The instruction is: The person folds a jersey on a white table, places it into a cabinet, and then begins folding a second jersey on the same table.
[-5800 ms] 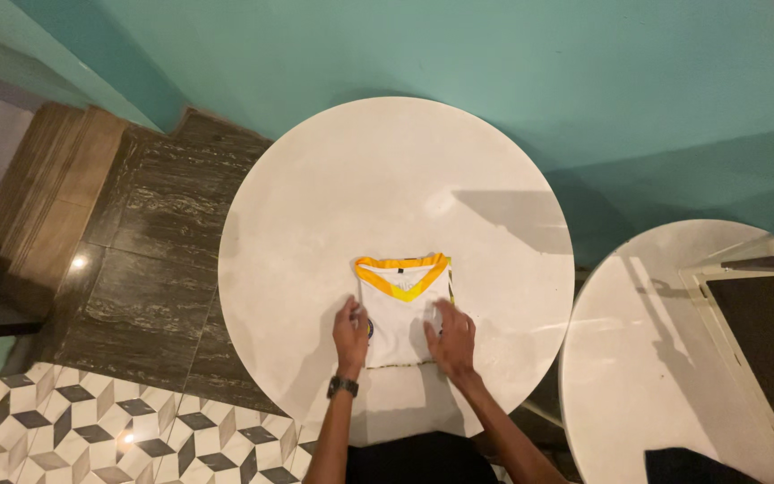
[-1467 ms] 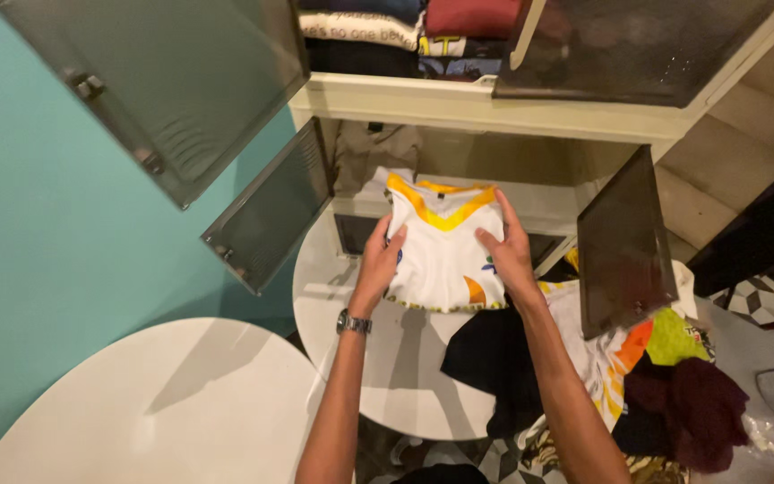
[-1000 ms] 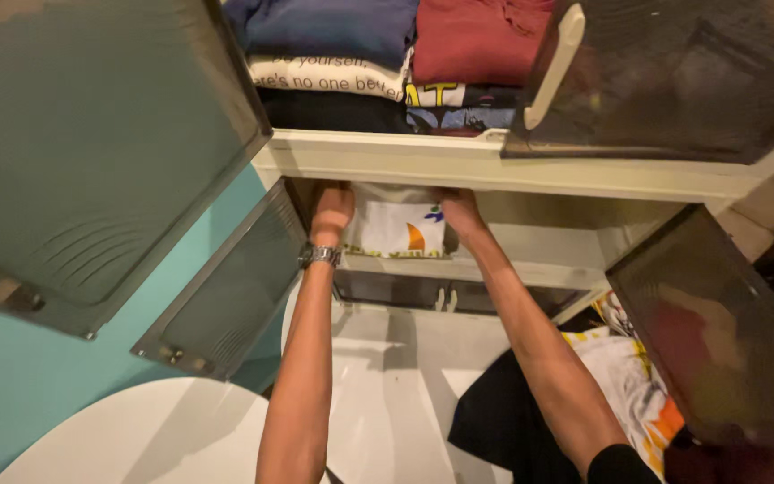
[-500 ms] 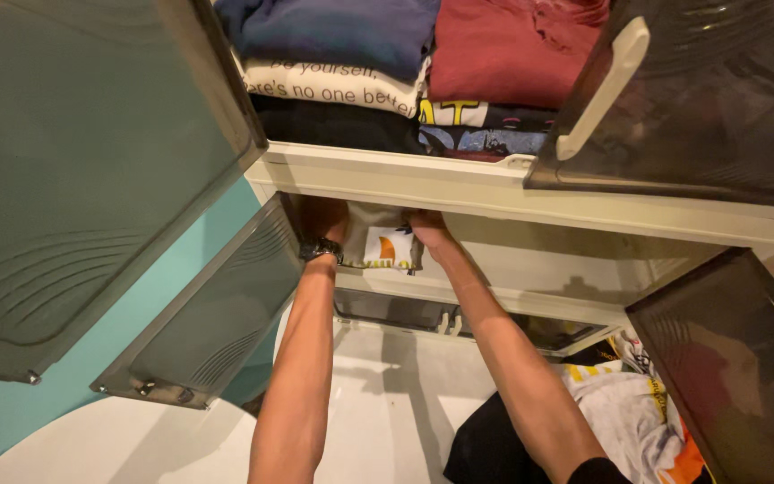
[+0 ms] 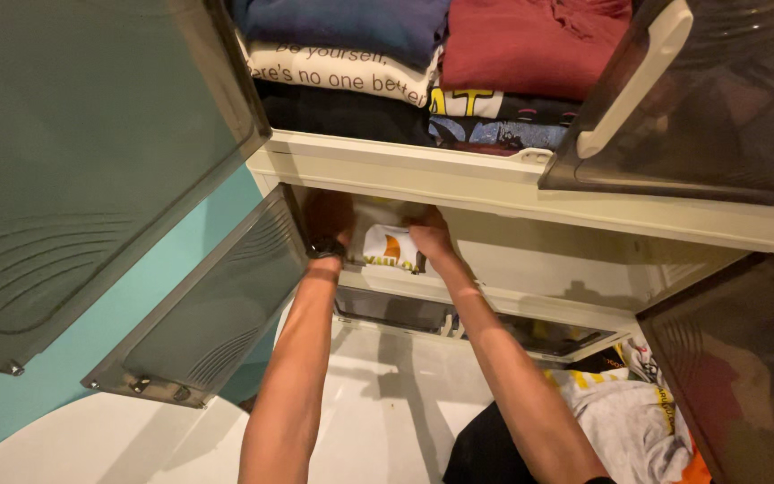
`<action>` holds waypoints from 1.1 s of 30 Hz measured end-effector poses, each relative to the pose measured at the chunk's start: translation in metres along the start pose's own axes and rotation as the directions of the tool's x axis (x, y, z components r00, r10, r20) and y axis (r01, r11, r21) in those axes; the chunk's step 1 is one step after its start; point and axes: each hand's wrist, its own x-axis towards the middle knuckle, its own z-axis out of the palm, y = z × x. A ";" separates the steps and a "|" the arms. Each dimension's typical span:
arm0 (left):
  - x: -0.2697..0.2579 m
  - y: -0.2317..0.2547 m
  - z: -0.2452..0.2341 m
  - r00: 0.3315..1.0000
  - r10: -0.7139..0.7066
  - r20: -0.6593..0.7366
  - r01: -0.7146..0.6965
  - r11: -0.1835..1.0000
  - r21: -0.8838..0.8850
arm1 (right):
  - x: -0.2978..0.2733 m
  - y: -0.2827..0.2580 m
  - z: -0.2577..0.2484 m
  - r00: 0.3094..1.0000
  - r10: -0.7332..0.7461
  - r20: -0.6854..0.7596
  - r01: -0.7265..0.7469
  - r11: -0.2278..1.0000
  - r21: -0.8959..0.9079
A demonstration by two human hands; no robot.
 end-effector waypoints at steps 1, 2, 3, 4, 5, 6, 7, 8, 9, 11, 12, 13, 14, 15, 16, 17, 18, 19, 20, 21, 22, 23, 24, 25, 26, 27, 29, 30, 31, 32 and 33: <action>-0.002 0.001 0.001 1.000 0.004 0.003 -0.004 1.000 0.002 | 0.001 -0.001 0.000 0.998 -0.053 -0.028 0.051 0.996 -0.079; -0.002 0.000 0.001 1.000 0.009 0.001 -0.009 1.000 0.010 | 0.003 -0.002 0.001 0.993 -0.107 -0.051 0.098 0.983 -0.157; -0.002 -0.001 0.001 1.000 0.012 0.000 -0.012 1.000 0.015 | 0.005 -0.003 0.001 0.993 -0.109 -0.054 0.099 0.983 -0.157; -0.003 -0.001 0.001 1.000 0.013 -0.005 -0.013 1.000 0.022 | 0.008 -0.004 0.001 0.998 -0.026 -0.048 0.018 0.987 -0.161; -0.004 -0.001 0.000 1.000 0.019 -0.011 -0.019 0.999 0.033 | 0.010 -0.006 0.001 0.997 0.057 -0.042 -0.063 0.984 -0.165; -0.003 0.000 -0.001 1.000 0.024 -0.016 -0.023 0.999 0.041 | 0.011 -0.006 0.001 0.998 0.053 -0.042 -0.060 0.984 -0.166; -0.002 0.001 -0.002 0.999 0.025 -0.019 -0.025 0.999 0.047 | 0.012 -0.006 -0.001 1.000 0.015 -0.012 -0.017 0.973 -0.230; -0.003 0.002 -0.006 1.000 0.027 -0.013 -0.027 0.998 0.051 | 0.009 -0.007 -0.001 1.000 -0.017 0.024 0.023 0.956 -0.292; -0.004 0.005 -0.010 1.000 0.014 -0.004 -0.014 0.999 0.038 | 0.006 -0.010 -0.002 0.999 -0.016 0.028 0.024 0.956 -0.292; -0.001 0.009 -0.021 0.998 -0.056 0.043 0.059 0.994 -0.092 | 0.003 -0.021 -0.008 0.998 0.020 0.067 0.007 0.926 -0.379; 0.000 0.014 -0.027 0.993 -0.092 0.072 0.103 0.982 -0.161 | 0.000 -0.028 -0.011 0.998 0.017 0.066 0.009 0.926 -0.377; 0.000 0.019 -0.033 0.987 -0.126 0.104 0.147 0.963 -0.227 | -0.008 -0.042 -0.014 0.996 0.078 0.050 -0.047 0.895 -0.444; 0.004 0.023 -0.039 0.979 -0.158 0.130 0.190 0.937 -0.292 | -0.016 -0.066 -0.021 0.991 0.129 0.028 -0.097 0.856 -0.508; 0.005 0.027 -0.047 0.980 -0.158 0.119 0.187 0.938 -0.292 | -0.027 -0.087 -0.027 0.993 0.119 0.025 -0.090 0.857 -0.507; 0.003 0.032 -0.055 0.989 -0.065 0.133 0.100 0.955 -0.280 | -0.041 -0.101 -0.031 0.983 0.111 0.145 0.008 0.769 -0.639; 0.004 0.036 -0.061 0.989 0.029 0.147 0.012 0.963 -0.269 | -0.048 -0.111 -0.033 0.958 0.121 0.261 0.119 0.660 -0.742; 0.006 0.039 -0.065 0.989 0.032 0.143 0.008 0.964 -0.267 | -0.047 -0.115 -0.033 0.959 0.117 0.258 0.119 0.661 -0.740; 0.006 0.042 -0.067 0.965 0.092 0.244 -0.031 0.970 -0.243 | -0.043 -0.113 -0.028 0.949 0.037 0.313 0.196 0.707 -0.679; 0.003 0.044 -0.066 0.927 0.146 0.347 -0.070 0.972 -0.223 | -0.039 -0.104 -0.021 0.932 -0.043 0.361 0.271 0.744 -0.611; 0.000 0.045 -0.061 0.926 0.148 0.346 -0.072 0.972 -0.222 | -0.035 -0.093 -0.011 0.932 -0.043 0.359 0.270 0.745 -0.610; -0.002 0.045 -0.051 0.958 0.155 0.240 -0.126 0.983 -0.135 | -0.031 -0.082 -0.001 0.936 -0.094 0.340 0.285 0.771 -0.570; -0.005 0.044 -0.040 0.976 0.172 0.130 -0.168 0.985 -0.041 | -0.026 -0.072 0.007 0.937 -0.144 0.318 0.302 0.793 -0.529; -0.007 0.040 -0.028 0.977 0.171 0.128 -0.167 0.985 -0.037 | -0.023 -0.065 0.012 0.936 -0.149 0.319 0.306 0.793 -0.528; -0.009 0.036 -0.018 0.976 0.084 0.202 -0.067 0.993 -0.092 | -0.021 -0.060 0.014 0.938 -0.062 0.342 0.258 0.783 -0.566; -0.008 0.033 -0.008 0.960 0.005 0.278 0.036 0.989 -0.141 | -0.018 -0.059 0.016 0.934 0.026 0.357 0.210 0.768 -0.605; -0.008 0.030 0.000 0.962 0.006 0.274 0.034 0.990 -0.139 | -0.016 -0.061 0.017 0.934 0.021 0.356 0.212 0.768 -0.604; -0.009 0.029 0.008 0.975 -0.005 0.224 0.046 0.984 -0.174 | -0.018 -0.066 0.014 0.939 0.024 0.343 0.199 0.776 -0.598; -0.010 0.029 0.008 0.976 -0.001 0.219 0.040 0.984 -0.175 | -0.020 -0.070 0.012 0.941 0.019 0.338 0.199 0.777 -0.598; -0.014 0.030 0.005 0.972 0.029 0.235 0.011 0.986 -0.169 | -0.026 -0.074 0.009 0.954 -0.031 0.298 0.214 0.765 -0.607; -0.015 0.029 0.000 0.968 0.056 0.246 -0.018 0.987 -0.157 | -0.028 -0.081 0.007 0.961 -0.089 0.261 0.237 0.753 -0.614; -0.017 0.031 -0.005 0.970 0.058 0.236 -0.022 0.988 -0.151 | -0.030 -0.088 0.004 0.961 -0.101 0.258 0.244 0.753 -0.612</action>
